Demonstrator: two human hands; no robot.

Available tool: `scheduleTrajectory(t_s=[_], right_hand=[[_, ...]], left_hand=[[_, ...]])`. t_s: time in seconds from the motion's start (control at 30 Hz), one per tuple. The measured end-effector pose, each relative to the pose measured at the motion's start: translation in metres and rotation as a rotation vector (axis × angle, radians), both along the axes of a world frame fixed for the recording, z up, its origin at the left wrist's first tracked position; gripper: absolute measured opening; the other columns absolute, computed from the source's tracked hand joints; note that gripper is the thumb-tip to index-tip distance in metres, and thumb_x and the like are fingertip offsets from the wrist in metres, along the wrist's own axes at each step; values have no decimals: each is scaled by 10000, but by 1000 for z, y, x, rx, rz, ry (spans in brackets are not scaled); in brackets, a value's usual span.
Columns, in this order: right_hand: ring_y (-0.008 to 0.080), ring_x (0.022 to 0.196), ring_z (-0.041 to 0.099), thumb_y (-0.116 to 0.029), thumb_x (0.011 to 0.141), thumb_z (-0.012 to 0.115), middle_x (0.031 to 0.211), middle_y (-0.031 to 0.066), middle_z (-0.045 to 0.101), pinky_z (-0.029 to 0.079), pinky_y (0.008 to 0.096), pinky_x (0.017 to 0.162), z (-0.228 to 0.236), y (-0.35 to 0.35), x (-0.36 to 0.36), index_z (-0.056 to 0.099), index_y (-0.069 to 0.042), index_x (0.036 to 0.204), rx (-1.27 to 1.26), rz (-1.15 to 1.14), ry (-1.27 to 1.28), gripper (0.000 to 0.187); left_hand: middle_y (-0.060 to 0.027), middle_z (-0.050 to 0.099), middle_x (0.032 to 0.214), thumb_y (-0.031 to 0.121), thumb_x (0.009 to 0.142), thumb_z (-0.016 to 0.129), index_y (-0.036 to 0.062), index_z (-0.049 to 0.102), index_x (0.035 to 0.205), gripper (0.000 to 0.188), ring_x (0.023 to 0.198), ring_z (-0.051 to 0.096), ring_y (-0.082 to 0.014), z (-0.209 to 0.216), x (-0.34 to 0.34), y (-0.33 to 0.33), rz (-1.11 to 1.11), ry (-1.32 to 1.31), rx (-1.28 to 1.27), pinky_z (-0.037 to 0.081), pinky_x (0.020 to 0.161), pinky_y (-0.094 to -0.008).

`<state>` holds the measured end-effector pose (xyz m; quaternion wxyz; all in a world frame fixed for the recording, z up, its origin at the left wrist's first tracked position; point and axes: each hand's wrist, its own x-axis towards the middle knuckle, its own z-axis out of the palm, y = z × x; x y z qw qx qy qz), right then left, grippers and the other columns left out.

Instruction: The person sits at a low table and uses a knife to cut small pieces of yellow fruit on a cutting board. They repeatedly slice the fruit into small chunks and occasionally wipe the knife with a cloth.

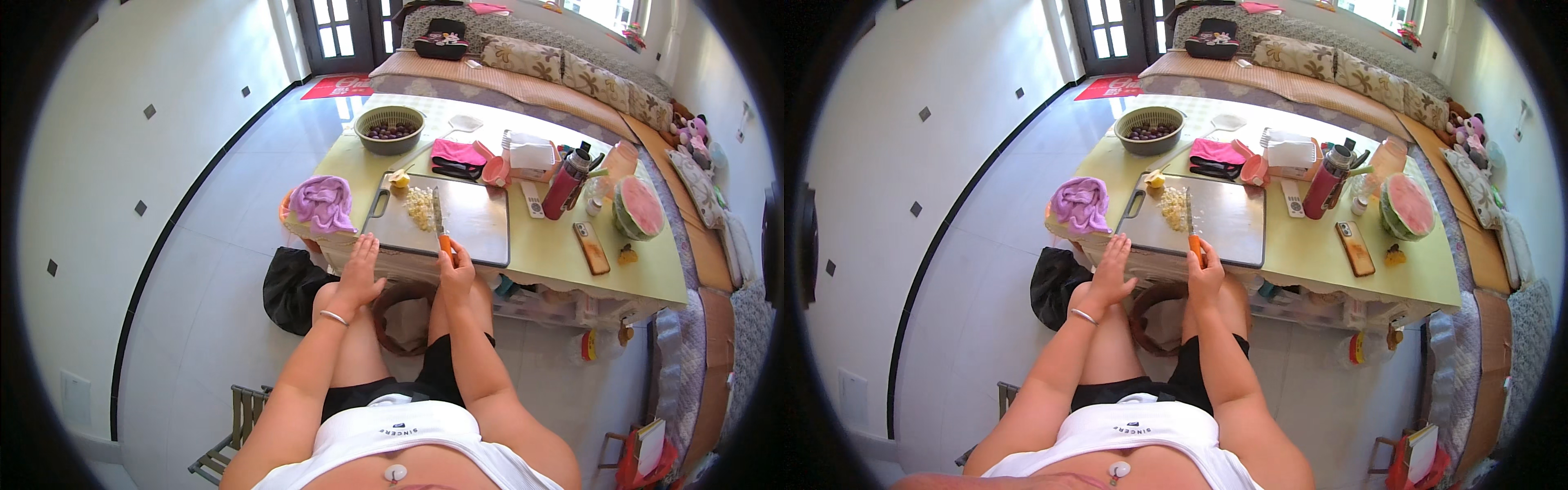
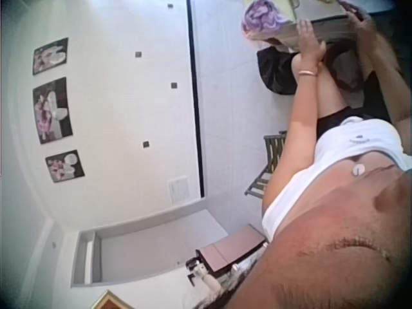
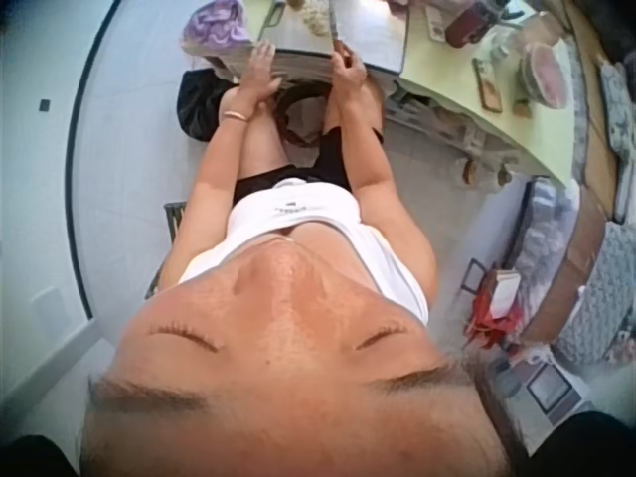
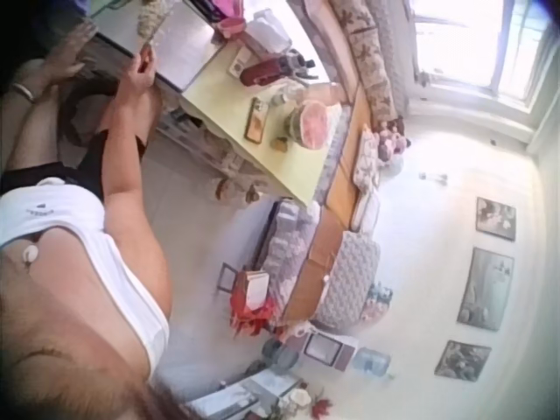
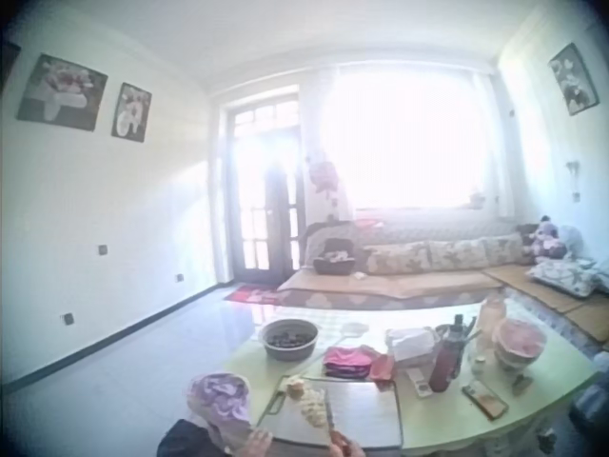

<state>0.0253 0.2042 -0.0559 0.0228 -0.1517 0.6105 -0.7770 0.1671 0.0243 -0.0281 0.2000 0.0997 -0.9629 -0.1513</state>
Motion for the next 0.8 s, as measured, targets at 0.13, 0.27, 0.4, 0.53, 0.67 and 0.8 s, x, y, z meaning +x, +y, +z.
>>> scheduleTrajectory(t_s=[0.13,0.27,0.4,0.53,0.67,0.8], right_hand=[[67,706,555,-93,913,669,838,2,633,459,225,637,19,-2,3,629,11,1256,-17,52,-69,360],[86,689,566,-119,899,664,800,17,631,466,254,632,34,-16,-14,644,-7,1236,153,67,41,356],[108,667,575,-145,884,653,754,44,638,472,277,627,42,-26,-26,654,-7,1200,296,141,-13,345],[111,659,573,-150,885,652,752,51,639,471,280,615,56,-34,-36,655,-8,1205,298,122,13,350],[106,654,560,-140,885,656,754,44,629,466,274,603,70,-32,-37,651,-18,1236,225,115,-11,372],[88,677,548,-118,898,647,781,23,624,460,259,604,56,-15,-31,642,-40,1286,204,150,-40,397]], left_hand=[[-237,336,1549,181,728,772,-57,394,1446,846,1472,265,-383,3,4,-1,18,-18,-3,276,1203,-410],[-238,360,1530,174,725,777,-58,416,1429,824,1457,288,-391,-1,0,-2,32,4,-6,284,1198,-420],[-238,377,1516,161,724,776,-59,431,1413,801,1445,302,-399,3,-4,2,36,17,-1,292,1193,-430],[-239,376,1515,160,726,772,-60,434,1409,793,1444,300,-402,3,-5,2,32,36,19,290,1194,-434],[-246,377,1511,163,724,775,-62,431,1411,801,1441,301,-409,-1,-4,-1,26,36,16,283,1196,-439],[-255,379,1507,162,720,780,-65,431,1411,807,1435,304,-420,3,-4,1,27,30,17,277,1197,-449]])
